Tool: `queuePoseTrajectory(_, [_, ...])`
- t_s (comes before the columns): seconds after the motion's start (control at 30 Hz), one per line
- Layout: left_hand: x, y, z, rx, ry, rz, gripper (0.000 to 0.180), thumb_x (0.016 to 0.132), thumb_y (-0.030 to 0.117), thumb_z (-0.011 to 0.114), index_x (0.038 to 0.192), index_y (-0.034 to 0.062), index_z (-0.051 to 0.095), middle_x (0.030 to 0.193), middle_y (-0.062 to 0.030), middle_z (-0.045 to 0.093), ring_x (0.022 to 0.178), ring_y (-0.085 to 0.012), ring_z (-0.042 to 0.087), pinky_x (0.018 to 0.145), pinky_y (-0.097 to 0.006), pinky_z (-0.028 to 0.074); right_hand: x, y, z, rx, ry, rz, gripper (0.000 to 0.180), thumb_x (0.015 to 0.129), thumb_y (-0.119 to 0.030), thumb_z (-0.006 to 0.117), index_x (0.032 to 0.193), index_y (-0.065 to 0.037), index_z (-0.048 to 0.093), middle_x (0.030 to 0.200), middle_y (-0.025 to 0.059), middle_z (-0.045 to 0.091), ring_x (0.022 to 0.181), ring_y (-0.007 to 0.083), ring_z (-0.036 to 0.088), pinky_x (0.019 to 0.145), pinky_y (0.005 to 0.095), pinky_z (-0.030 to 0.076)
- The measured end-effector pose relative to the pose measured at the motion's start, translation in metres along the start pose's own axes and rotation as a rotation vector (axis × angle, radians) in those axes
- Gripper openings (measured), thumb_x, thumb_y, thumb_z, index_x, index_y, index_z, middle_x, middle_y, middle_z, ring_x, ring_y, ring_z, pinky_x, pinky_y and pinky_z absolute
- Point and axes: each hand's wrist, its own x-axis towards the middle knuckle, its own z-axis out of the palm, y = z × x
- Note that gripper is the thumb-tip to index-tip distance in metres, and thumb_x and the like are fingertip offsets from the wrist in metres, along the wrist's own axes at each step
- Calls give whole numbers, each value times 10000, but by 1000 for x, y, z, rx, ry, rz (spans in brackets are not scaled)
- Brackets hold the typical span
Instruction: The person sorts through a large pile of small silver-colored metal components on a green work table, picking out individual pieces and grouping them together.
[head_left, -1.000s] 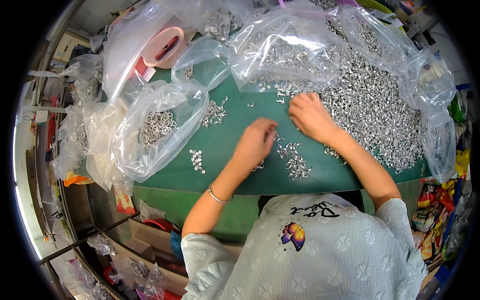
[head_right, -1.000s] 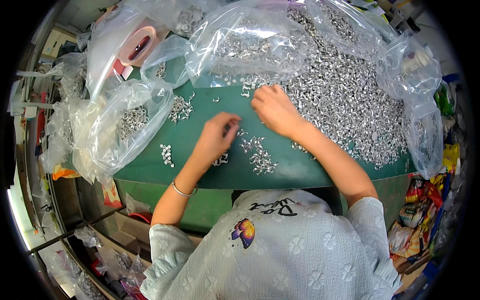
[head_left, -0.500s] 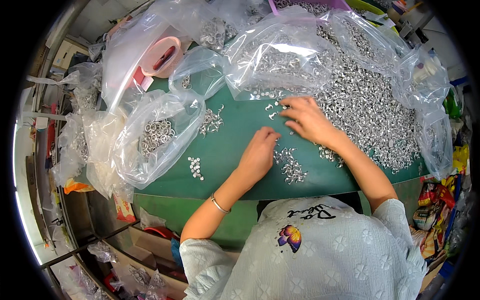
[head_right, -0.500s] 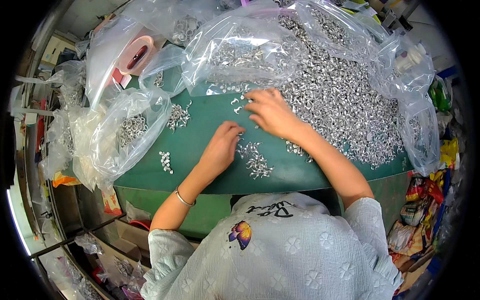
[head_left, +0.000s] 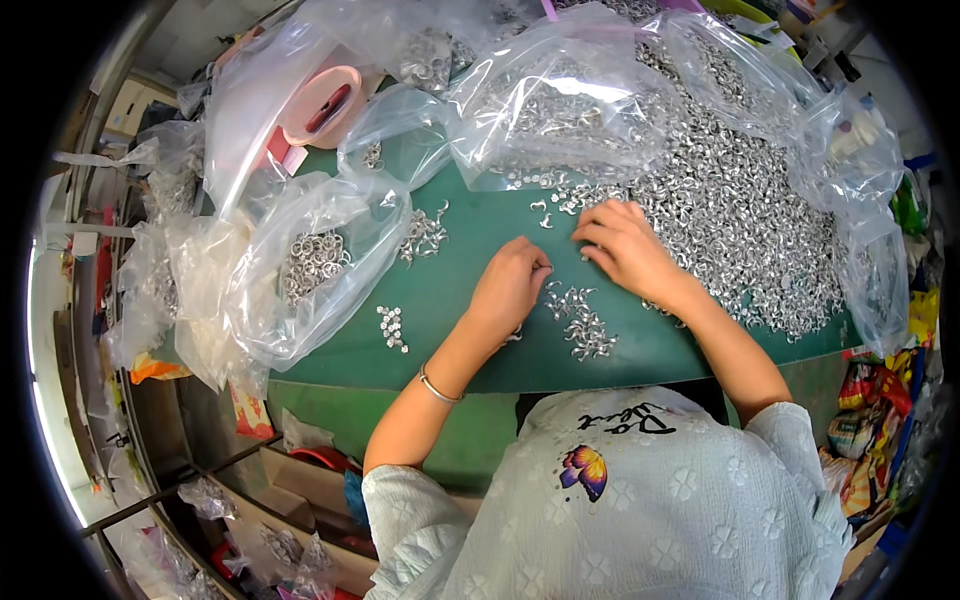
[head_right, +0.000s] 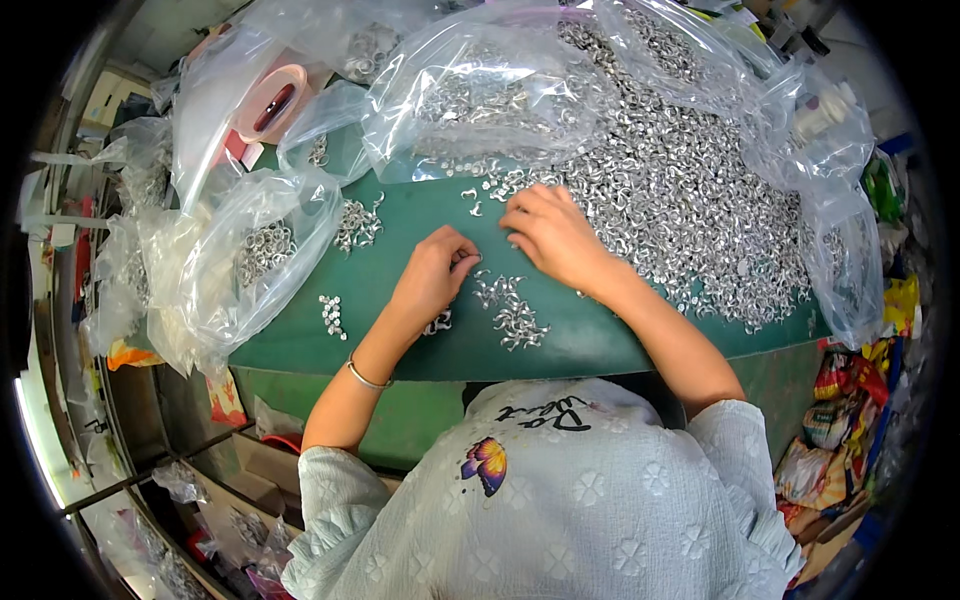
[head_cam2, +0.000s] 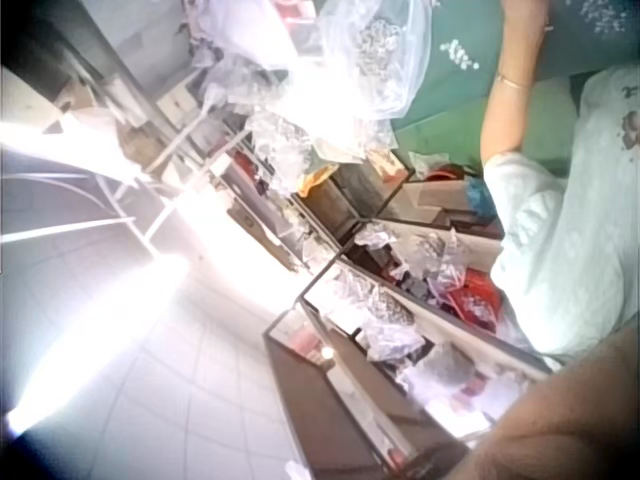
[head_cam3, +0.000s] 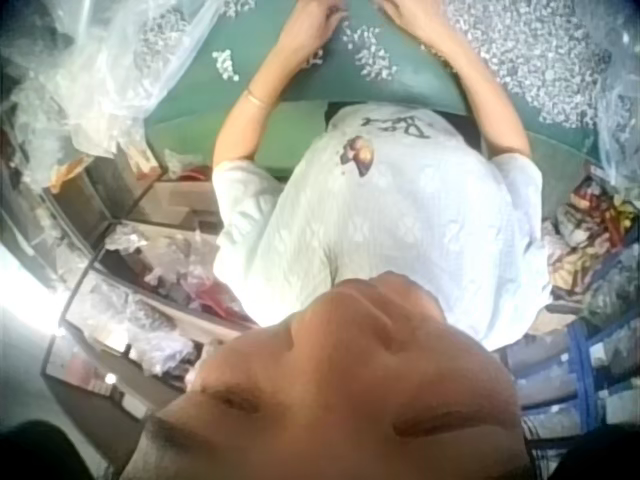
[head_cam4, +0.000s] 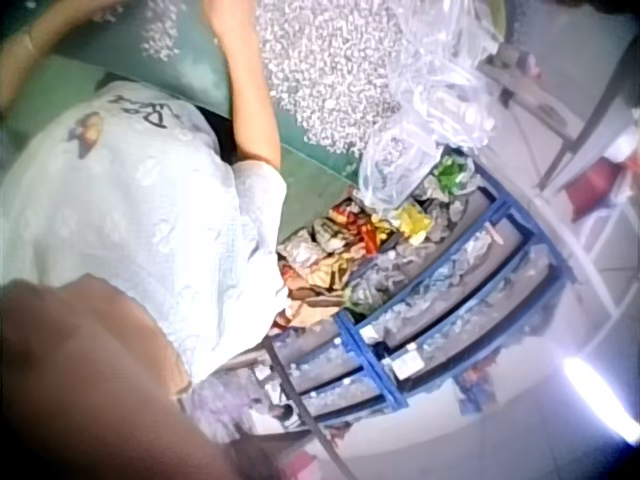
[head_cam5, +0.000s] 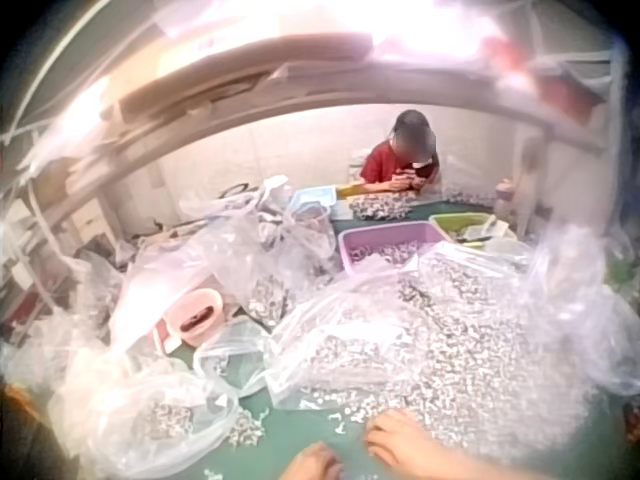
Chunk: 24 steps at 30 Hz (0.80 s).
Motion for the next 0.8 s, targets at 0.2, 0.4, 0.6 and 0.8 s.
queuePoseTrajectory(0.2, [-2, 5, -2, -83, 32, -149, 95, 752, -12, 711, 828, -31, 657, 759, -122, 632, 659, -203, 611, 627, -308, 497, 3, 3, -12, -62, 23, 113, 187, 791, -84, 685, 971, -57, 640, 1036, 65, 588, 1017, 257, 517, 885, 377, 369])
queuePoseTrajectory(0.4, [1, -9, -22, -10, 320, -158, 62, 752, -18, 671, 811, -19, 652, 758, -133, 629, 670, -231, 620, 630, -327, 504, 21, 7, 0, -254, 54, 255, 369, 783, -160, 708, 1110, -37, 590, 1123, 130, 569, 1066, 300, 509, 891, 380, 393])
queuePoseTrajectory(0.6, [-6, -42, -45, 664, 480, -175, 215, 783, -13, 599, 998, -27, 611, 1008, -176, 571, 923, -358, 551, 812, -438, 445, 39, -25, 50, -380, -101, 391, 682, 823, -359, 678, 1363, -27, 426, 1404, 200, 389, 1292, 363, 358, 1006, 500, 320])
queuePoseTrajectory(0.8, [6, 0, -27, 372, 266, 43, 384, 784, -16, 629, 1159, -24, 545, 1133, -197, 544, 1052, -378, 520, 914, -432, 429, 36, -13, 48, -92, 122, 96, 598, 772, -172, 729, 1295, -19, 482, 1355, 186, 421, 1237, 364, 392, 1014, 466, 333])
